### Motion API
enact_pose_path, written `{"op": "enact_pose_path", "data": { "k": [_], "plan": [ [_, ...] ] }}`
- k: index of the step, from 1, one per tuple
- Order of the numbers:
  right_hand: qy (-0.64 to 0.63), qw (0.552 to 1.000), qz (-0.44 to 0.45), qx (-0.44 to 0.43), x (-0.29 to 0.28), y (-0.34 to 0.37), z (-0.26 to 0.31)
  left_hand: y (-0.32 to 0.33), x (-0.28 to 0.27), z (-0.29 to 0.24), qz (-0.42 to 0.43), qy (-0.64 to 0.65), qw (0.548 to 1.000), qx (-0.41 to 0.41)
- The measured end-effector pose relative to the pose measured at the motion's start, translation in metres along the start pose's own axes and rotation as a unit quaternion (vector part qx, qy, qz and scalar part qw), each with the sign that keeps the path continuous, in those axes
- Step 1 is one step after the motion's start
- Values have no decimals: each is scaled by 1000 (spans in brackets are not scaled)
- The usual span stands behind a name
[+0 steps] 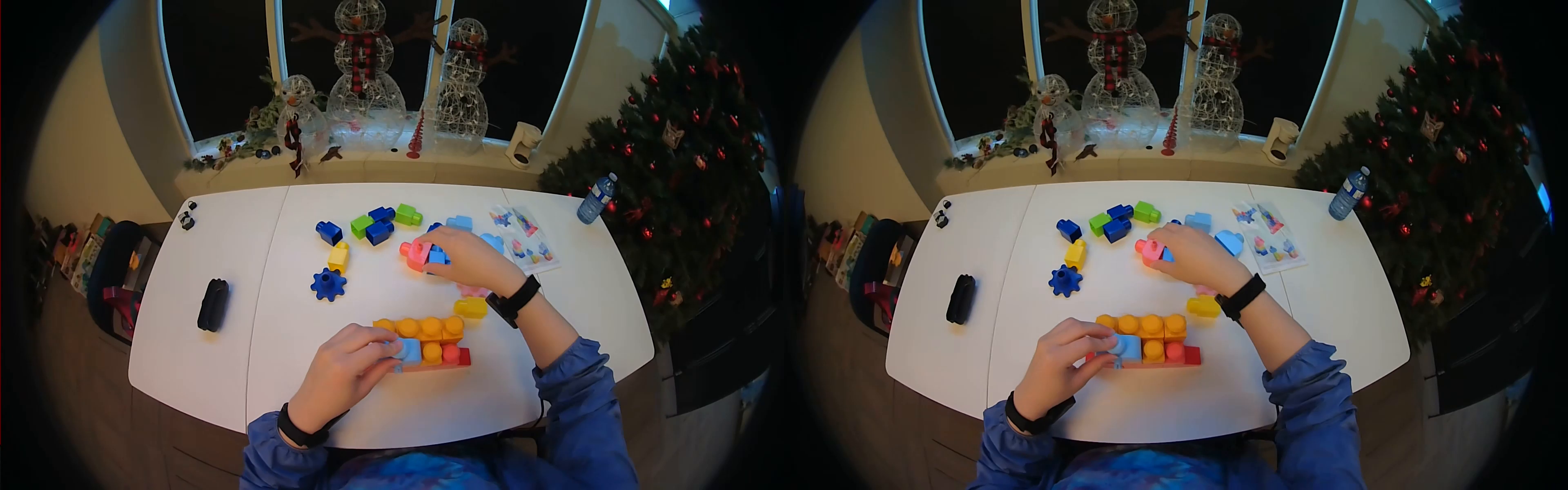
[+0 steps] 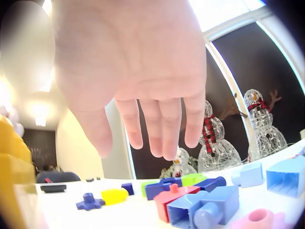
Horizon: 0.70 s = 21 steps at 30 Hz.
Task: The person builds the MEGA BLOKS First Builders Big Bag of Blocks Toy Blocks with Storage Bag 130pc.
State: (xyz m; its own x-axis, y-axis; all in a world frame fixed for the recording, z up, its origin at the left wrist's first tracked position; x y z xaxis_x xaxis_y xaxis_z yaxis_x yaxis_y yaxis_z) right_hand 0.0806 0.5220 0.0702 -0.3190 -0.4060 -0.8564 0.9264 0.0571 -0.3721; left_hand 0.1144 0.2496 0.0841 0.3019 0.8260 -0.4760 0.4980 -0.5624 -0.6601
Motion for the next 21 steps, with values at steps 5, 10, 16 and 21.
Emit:
{"op": "enact_pose_path", "data": {
  "k": [5, 10, 16, 21],
  "plan": [
    [148, 986, 80, 3, 51, -37, -34, -1, -1, 0, 2, 4, 1000, -2],
    [105, 989, 91, 43, 64, -45, -42, -1, -1, 1, 1, 2, 1000, -1],
    [-90, 992, -66, 59, 14, -23, -12, 1, 1, 3, 1, 3, 1000, 6],
    [-186, 965, -170, 72, -32, 37, 30, 2, 2, 5, -7, 5, 1000, 5]
  ]
}}
Point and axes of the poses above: each hand's wrist, its own y-axis away from the middle knuckle, its own x-axis out of the palm, z = x × y, the point moved 5 cm from there along -y, towards the middle knuckle, and after that the axes turned 12 degrees about -z, right-handed, at the moved point
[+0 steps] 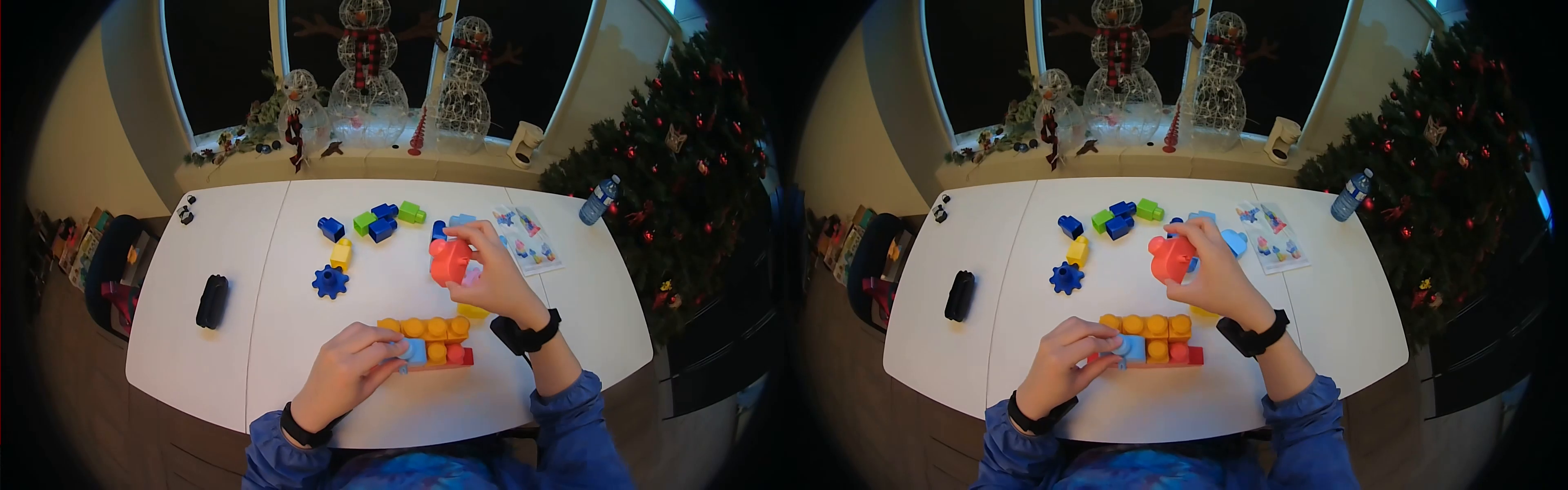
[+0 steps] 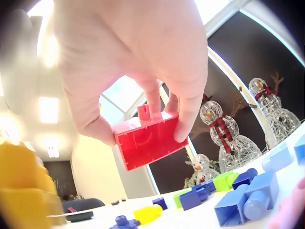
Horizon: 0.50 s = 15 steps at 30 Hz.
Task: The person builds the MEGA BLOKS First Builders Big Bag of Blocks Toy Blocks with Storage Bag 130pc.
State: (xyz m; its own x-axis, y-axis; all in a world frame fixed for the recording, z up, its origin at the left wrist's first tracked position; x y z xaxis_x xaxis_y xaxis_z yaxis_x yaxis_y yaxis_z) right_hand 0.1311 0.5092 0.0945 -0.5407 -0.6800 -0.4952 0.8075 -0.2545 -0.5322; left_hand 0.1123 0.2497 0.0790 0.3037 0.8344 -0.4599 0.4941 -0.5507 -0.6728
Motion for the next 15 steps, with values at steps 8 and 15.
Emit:
{"op": "enact_pose_path", "data": {
  "k": [8, 15],
  "plan": [
    [-57, 991, -118, 24, -14, 91, 47, 0, 0, 0, -34, 5, 999, -38],
    [63, 986, -149, -40, 9, 121, 65, 3, -2, -1, -17, 7, 999, -31]
  ]
}}
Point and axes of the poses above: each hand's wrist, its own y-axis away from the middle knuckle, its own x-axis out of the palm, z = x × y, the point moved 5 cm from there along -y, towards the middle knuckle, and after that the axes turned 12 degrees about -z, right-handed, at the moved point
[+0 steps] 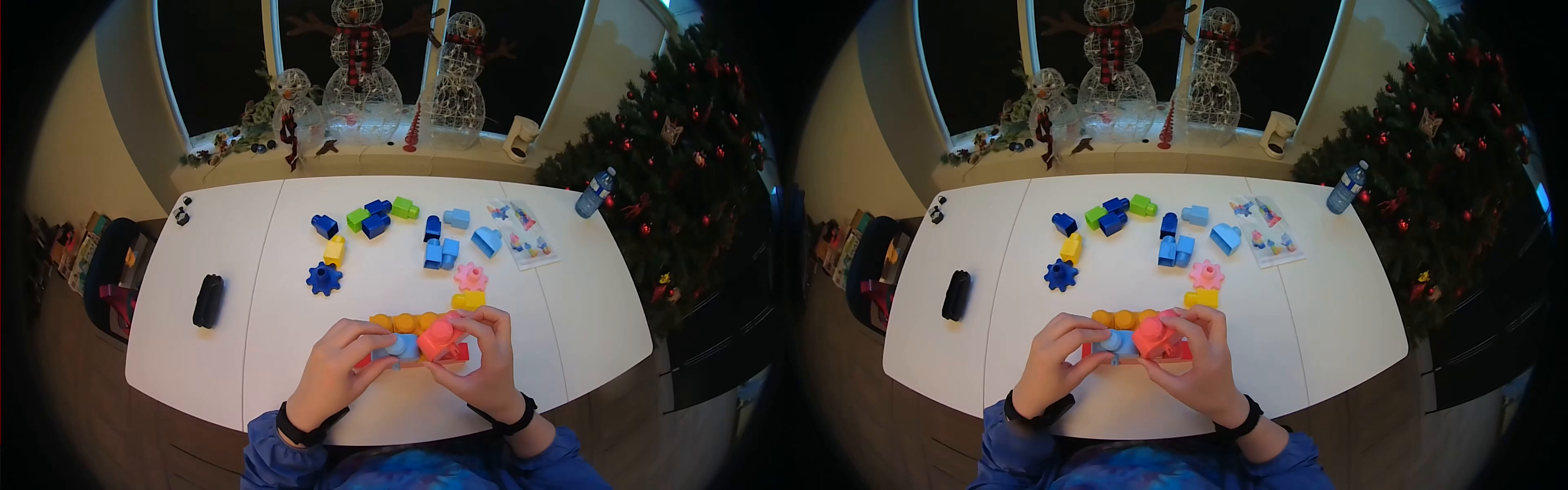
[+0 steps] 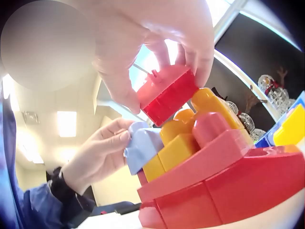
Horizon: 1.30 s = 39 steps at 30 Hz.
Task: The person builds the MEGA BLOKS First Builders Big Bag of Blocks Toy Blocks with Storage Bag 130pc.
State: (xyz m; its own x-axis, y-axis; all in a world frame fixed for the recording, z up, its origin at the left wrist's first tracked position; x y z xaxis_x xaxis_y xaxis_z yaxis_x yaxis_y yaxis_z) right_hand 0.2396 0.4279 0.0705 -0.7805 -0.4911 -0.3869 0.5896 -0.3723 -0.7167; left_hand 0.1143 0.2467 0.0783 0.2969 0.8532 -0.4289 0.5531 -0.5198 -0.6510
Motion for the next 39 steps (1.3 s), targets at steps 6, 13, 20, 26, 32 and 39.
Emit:
{"op": "enact_pose_path", "data": {
  "k": [6, 13, 20, 26, 32, 39],
  "plan": [
    [77, 997, 1, -26, -2, 12, 0, -1, -1, 1, 7, -2, 1000, 1],
    [152, 987, 2, -58, -5, 11, 5, -1, -1, 0, 6, -4, 1000, 0],
    [182, 982, 25, -42, 4, 11, -2, -3, -1, 0, 10, -7, 1000, 6],
    [132, 990, 41, -32, -1, 5, -7, -2, -2, 2, 10, 5, 1000, 0],
    [57, 997, 58, 1, -15, -15, -16, -5, -6, -3, -4, -5, 1000, -13],
    [-59, 991, 119, 17, -4, -19, -20, -2, -2, 2, 21, -18, 1000, 10]
  ]
}}
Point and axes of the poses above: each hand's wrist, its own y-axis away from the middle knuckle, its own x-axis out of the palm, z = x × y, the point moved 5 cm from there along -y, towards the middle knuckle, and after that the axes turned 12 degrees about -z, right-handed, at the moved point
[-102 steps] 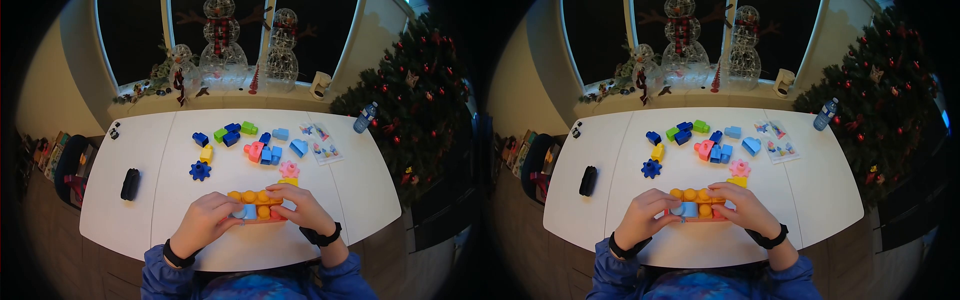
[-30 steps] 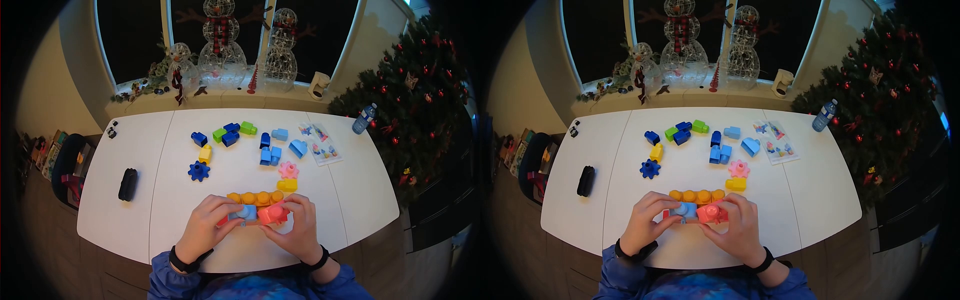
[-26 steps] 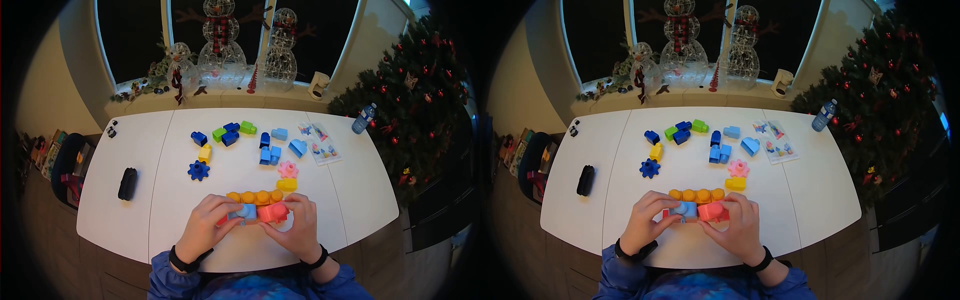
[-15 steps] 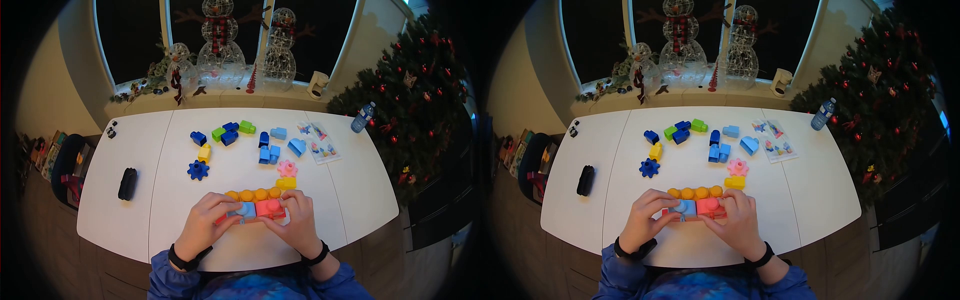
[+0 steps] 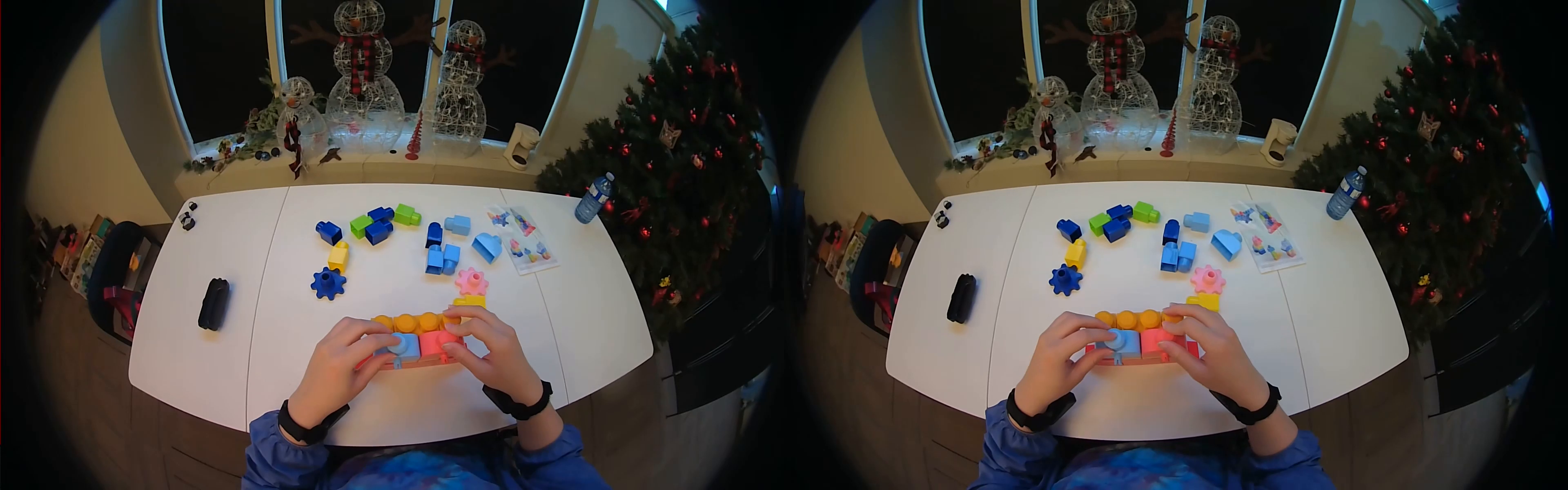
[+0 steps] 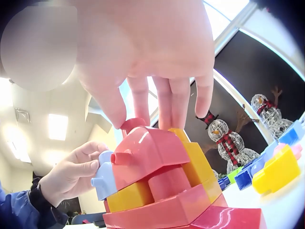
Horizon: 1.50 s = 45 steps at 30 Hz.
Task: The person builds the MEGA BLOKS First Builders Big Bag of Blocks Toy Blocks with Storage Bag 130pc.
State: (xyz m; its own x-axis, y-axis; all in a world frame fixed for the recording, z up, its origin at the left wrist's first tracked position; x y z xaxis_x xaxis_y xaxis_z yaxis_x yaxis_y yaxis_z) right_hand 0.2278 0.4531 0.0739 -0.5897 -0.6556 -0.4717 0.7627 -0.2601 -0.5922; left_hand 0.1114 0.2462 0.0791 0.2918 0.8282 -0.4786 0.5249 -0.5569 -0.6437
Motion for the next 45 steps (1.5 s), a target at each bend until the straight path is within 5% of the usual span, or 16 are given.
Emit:
{"op": "enact_pose_path", "data": {
  "k": [5, 8, 10, 13, 21, 25, 28, 31, 34, 45],
  "plan": [
    [-23, 1000, -3, -5, 2, 0, -3, -12, -3, 13, 34, 100, 994, -12],
    [-24, 1000, -4, -11, 2, 0, -3, -34, -11, 59, -28, 101, 988, -115],
    [-26, 1000, -4, -10, 3, 0, -3, -58, -10, 97, -82, 21, 980, -182],
    [-30, 999, -4, -10, 3, 0, -3, -79, 1, 148, -79, -202, 972, -85],
    [-35, 999, -16, -12, 4, 1, -3, -82, 40, 215, 73, -357, 916, -165],
    [-34, 999, -18, -12, 4, 1, -4, -78, 33, 198, 92, -331, 926, -157],
    [-31, 999, -19, -17, 4, 0, -4, -79, 11, 128, 42, -233, 961, -145],
    [-32, 999, -20, -19, 5, 1, -5, -61, -3, 85, 24, -3, 989, -147],
    [-32, 999, -21, -19, 5, 1, -3, -39, -10, 59, 18, 94, 988, -125],
    [-33, 999, -19, -9, 6, 2, -3, -6, 2, 52, 52, 114, 984, -125]
  ]
}}
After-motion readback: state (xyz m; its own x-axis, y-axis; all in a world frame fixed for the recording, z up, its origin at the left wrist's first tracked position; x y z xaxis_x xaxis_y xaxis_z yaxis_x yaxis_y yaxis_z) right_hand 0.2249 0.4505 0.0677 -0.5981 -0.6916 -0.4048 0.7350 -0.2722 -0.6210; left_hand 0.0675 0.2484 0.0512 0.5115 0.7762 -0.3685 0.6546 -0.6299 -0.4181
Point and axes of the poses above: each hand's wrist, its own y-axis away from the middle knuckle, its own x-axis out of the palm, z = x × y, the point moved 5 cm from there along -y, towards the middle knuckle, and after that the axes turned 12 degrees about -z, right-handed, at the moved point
